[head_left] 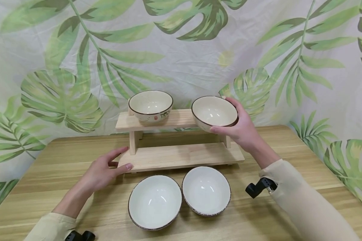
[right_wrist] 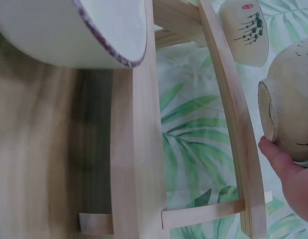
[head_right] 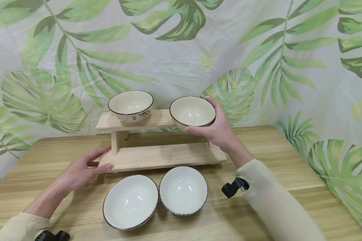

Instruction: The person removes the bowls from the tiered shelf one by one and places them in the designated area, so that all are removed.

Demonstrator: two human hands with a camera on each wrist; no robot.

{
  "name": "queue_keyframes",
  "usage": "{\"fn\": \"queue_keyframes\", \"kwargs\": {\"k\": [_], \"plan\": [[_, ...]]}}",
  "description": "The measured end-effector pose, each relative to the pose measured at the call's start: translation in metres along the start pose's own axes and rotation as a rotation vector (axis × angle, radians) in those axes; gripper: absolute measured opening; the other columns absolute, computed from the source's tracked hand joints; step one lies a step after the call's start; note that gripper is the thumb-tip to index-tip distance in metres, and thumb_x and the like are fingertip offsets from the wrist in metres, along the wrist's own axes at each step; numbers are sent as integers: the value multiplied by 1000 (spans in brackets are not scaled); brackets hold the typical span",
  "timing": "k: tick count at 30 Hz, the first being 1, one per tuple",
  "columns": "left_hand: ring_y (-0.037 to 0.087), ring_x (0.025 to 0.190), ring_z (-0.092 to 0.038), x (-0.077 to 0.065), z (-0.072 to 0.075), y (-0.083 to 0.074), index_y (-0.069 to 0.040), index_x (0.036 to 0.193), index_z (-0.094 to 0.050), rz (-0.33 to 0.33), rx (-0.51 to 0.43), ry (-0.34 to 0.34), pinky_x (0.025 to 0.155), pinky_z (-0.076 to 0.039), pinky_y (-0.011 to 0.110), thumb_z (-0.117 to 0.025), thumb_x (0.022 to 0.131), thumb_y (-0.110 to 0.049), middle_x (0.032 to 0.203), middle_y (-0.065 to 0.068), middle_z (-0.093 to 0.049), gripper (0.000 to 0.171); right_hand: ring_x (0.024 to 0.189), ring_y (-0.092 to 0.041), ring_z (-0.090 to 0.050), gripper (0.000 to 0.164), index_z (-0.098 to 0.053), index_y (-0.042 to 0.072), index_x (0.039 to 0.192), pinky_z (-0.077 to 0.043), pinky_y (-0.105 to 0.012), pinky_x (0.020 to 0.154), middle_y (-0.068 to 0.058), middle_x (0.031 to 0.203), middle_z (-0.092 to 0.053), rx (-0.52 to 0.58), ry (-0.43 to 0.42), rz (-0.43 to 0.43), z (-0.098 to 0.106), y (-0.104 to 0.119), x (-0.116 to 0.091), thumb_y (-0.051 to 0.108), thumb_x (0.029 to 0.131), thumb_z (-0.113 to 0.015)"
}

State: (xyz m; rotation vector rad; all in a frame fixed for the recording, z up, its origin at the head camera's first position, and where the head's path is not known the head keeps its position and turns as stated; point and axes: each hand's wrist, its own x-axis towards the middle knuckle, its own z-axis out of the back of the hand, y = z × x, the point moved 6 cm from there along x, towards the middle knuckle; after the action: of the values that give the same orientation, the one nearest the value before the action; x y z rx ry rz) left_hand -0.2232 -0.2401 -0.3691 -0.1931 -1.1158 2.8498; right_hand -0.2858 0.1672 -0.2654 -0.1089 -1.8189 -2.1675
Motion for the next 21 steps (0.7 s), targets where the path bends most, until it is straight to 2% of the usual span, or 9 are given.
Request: {"fn": "queue_keyframes", "kwargs": {"k": [9,15,21], "plan": [[50,136,-58,-1,0,0,-18,167,-36,4,0,6,98,-54,54,-71,98,-58,165,27,-42,86,130,-25,-53,106,-23,12,167,-59,-20,91,-14,156,-38,122,39,-13,4,2,-21,-17,80,-78],[50,137,-57,-1,1,-1,-19,167,-36,4,2,8,99,-54,55,-70,98,-58,166,27,-40,87,123,-20,-58,109,-21,11,168,-60,-22,88,-12,155,-37,128,47,-20,12,-1,-38,-14,80,-81],[50,137,-56,-1,1,-1,-19,167,-36,7,-3,9,99,-54,55,-70,98,-59,166,27,-40,87,125,-19,-56,107,-21,9,167,-59,-20,90,-11,153,-38,110,56,-8,22,-5,-51,-12,81,-82]]}}
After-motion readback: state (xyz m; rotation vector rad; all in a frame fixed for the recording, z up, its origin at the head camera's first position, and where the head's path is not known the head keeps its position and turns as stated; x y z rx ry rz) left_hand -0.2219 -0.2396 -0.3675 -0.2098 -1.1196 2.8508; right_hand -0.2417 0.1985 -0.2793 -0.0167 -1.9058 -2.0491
